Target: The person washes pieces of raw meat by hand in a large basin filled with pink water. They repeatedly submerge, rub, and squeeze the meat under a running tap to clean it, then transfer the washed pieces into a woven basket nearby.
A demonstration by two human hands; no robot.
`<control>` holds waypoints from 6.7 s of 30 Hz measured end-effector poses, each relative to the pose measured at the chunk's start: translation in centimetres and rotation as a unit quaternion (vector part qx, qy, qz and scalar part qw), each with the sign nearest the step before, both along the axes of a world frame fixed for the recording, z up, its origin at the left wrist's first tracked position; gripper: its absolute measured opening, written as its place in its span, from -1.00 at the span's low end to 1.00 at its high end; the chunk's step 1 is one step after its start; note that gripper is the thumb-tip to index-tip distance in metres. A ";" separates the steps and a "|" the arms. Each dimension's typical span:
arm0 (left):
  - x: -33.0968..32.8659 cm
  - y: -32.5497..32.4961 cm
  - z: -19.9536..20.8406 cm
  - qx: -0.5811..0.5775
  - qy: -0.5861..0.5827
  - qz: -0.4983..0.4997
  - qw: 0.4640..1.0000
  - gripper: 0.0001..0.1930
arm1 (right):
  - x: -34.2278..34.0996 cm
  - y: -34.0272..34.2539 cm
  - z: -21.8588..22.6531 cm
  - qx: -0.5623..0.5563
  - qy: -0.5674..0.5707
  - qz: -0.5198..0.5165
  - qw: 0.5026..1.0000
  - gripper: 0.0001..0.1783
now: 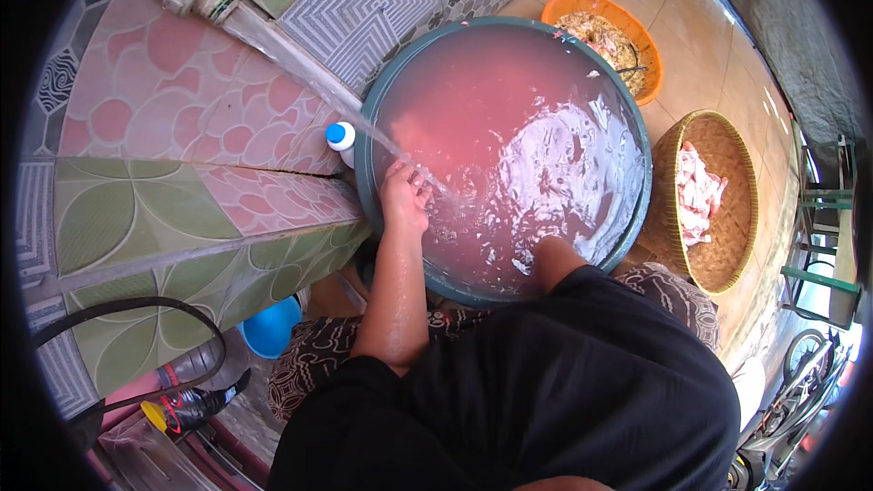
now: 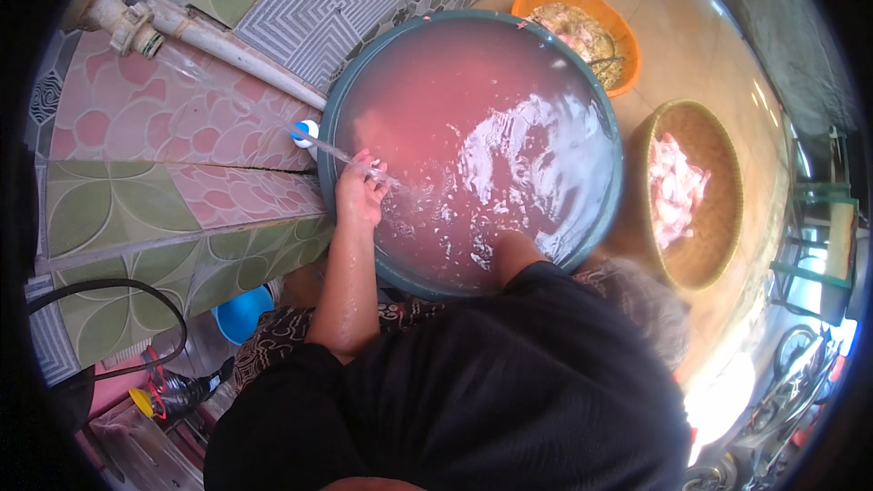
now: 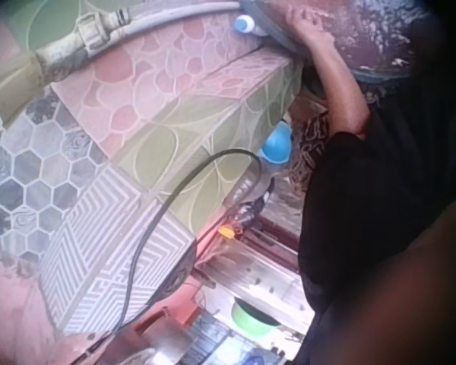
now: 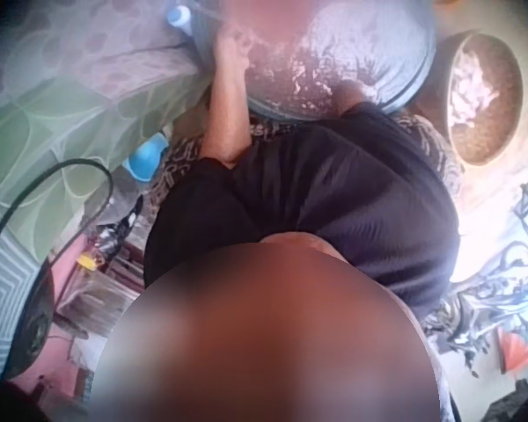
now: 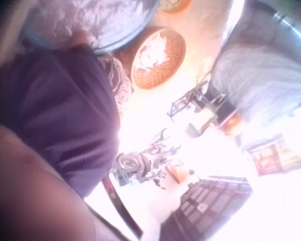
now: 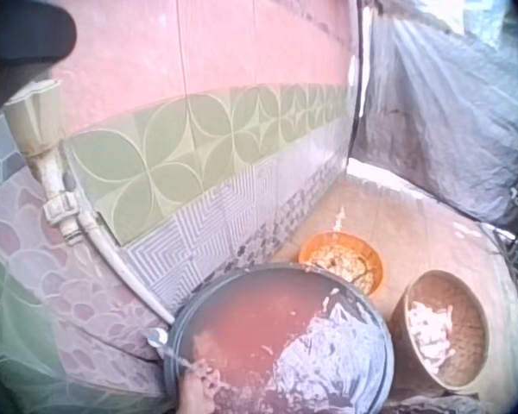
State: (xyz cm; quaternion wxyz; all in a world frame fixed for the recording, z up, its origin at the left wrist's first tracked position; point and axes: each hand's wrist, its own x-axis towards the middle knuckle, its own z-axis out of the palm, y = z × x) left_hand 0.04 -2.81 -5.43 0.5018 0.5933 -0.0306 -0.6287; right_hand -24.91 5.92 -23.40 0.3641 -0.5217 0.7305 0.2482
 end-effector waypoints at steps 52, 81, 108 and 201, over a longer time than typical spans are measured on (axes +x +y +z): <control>-0.7 2.3 -1.0 -0.023 0.198 -0.197 0.960 -0.80 | 10.8 -7.6 17.8 -0.171 -0.599 -0.262 0.737 -0.83; -0.8 -1.2 0.4 -0.049 0.165 0.262 0.950 -0.80 | 10.5 -3.1 26.8 -0.199 -0.441 -0.255 0.837 -0.95; -5.1 1.7 1.8 -0.176 0.111 -0.024 0.978 -0.73 | 11.6 -2.9 24.0 -0.026 -0.544 -0.461 0.701 -0.81; -1.9 0.0 -4.1 -0.065 -0.158 0.012 0.985 -0.82 | 9.9 -1.8 26.9 0.069 -0.709 -0.400 0.577 -0.75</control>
